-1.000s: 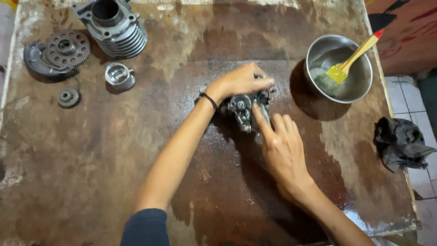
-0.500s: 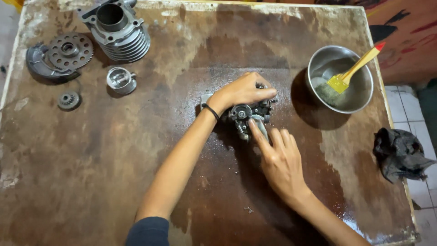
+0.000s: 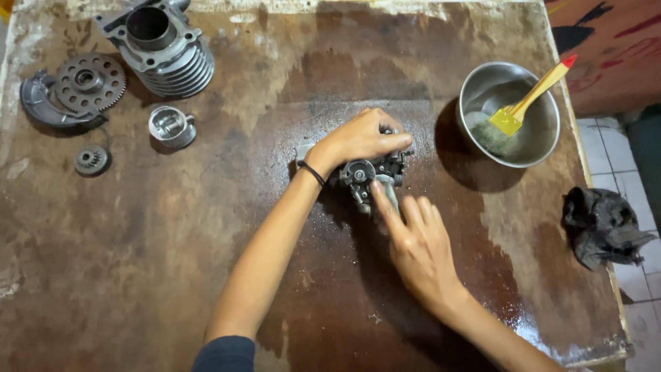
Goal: Cleaning a motorcycle carburetor using a cleaning liquid and a rag.
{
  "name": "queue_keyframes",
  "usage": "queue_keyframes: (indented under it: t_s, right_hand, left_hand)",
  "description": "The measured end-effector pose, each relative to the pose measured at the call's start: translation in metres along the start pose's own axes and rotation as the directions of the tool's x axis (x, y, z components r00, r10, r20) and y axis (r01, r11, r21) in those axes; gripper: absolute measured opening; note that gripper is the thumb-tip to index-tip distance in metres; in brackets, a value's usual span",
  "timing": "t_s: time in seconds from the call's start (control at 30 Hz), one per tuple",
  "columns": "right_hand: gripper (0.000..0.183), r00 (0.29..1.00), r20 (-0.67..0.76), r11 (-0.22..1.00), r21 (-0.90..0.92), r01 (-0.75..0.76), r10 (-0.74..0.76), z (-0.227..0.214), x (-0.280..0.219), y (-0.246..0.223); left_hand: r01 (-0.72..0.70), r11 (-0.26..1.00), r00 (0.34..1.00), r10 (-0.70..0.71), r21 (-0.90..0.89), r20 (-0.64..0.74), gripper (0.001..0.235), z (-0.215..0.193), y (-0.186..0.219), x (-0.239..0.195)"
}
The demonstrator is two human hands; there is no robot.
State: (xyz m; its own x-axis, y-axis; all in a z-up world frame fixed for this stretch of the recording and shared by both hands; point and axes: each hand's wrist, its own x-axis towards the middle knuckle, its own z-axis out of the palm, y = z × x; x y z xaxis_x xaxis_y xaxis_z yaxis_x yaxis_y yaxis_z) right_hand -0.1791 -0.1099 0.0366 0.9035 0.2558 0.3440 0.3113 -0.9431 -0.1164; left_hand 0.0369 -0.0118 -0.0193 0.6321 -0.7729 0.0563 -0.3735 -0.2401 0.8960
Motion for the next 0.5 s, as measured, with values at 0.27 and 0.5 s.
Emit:
queue_keyframes:
  t_s: [0.27, 0.5]
  right_hand:
    - [0.072, 0.997, -0.043, 0.995, 0.071, -0.065, 0.069, -0.016, 0.014, -0.011]
    - [0.072, 0.998, -0.048, 0.999, 0.016, -0.035, 0.035, 0.002, 0.012, -0.009]
  left_hand:
    - [-0.002, 1.0, 1.0, 0.002, -0.023, -0.009, 0.048, 0.0, 0.001, -0.007]
    - [0.003, 1.0, 1.0, -0.003, -0.003, -0.03, 0.05, -0.002, 0.0, -0.004]
